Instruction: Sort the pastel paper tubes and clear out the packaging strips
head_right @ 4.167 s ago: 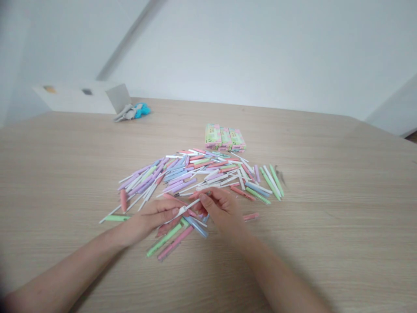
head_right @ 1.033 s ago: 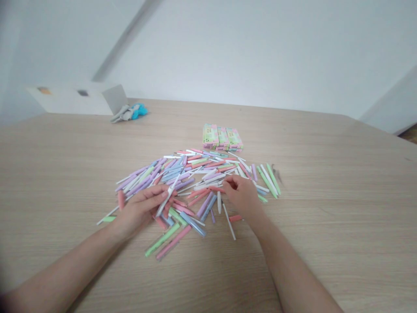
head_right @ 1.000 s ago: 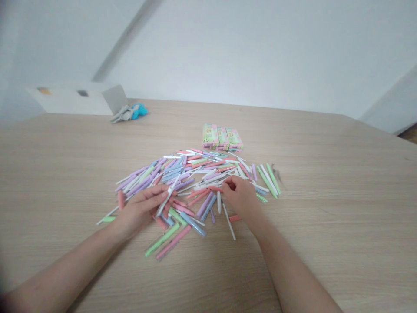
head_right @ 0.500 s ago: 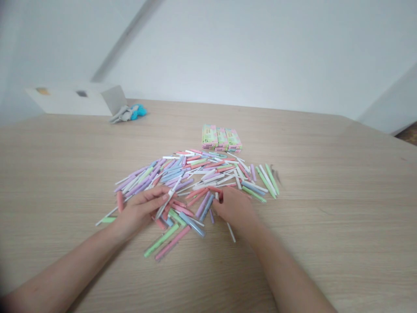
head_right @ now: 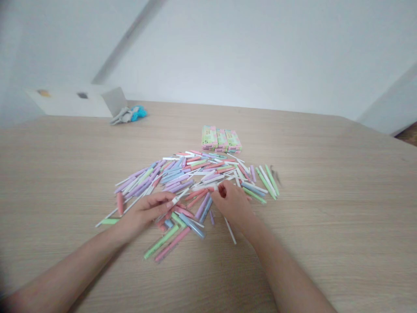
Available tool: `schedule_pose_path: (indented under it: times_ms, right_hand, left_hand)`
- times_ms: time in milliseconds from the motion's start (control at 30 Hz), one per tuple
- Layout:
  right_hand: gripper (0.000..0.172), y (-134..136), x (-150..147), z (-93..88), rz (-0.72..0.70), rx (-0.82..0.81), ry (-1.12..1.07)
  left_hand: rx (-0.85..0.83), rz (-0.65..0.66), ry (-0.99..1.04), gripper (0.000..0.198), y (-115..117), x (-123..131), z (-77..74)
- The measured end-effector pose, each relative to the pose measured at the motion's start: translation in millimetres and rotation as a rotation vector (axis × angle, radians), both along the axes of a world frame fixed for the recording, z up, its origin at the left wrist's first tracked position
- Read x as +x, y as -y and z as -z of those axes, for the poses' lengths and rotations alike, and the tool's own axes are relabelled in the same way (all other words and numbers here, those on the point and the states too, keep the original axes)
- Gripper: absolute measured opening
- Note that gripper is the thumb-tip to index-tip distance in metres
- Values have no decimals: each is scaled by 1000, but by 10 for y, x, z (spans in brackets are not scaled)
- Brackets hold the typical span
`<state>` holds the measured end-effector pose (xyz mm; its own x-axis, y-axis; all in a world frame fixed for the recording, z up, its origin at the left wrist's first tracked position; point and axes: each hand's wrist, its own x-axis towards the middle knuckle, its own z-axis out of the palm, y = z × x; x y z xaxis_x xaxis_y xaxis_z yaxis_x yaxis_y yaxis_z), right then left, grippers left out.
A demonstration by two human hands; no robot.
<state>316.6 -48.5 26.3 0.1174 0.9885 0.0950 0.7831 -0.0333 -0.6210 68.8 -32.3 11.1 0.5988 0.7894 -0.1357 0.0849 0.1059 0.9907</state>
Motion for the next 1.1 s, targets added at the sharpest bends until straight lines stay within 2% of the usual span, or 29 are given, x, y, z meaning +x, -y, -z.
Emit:
schedule_pose_path:
  times_ms: [133,200,267,333,433,600,900,1100]
  right_hand:
    - [11,0,43,-54,-156,-1,-693]
    - [11,0,75,-50,-172,89,-892]
    - [13,4,105,-43,-180,166,-989]
    - [13,19,122,-48,-210,191,-1004]
    - [11,65,112,-93,-234,187,-909]
    - [12,138,59,-180,-196,98,-773]
    - [22,157,80,-190,-199,-1,-684]
    - [19,162,62,-200,-297,-6,-695]
  left_hand:
    - [26,20,-38,39,4,0,-20]
    - [30,22,-59,40,0,3,-24]
    - [38,20,-74,42,-2,5,-28]
    - [43,19,-90,42,0,6,-34]
    - [43,27,-102,41,11,3,-44]
    - [70,33,-104,39,19,-1,-55]
    - [98,40,-118,37,19,20,-63]
    - [132,47,-136,36,30,33,-94]
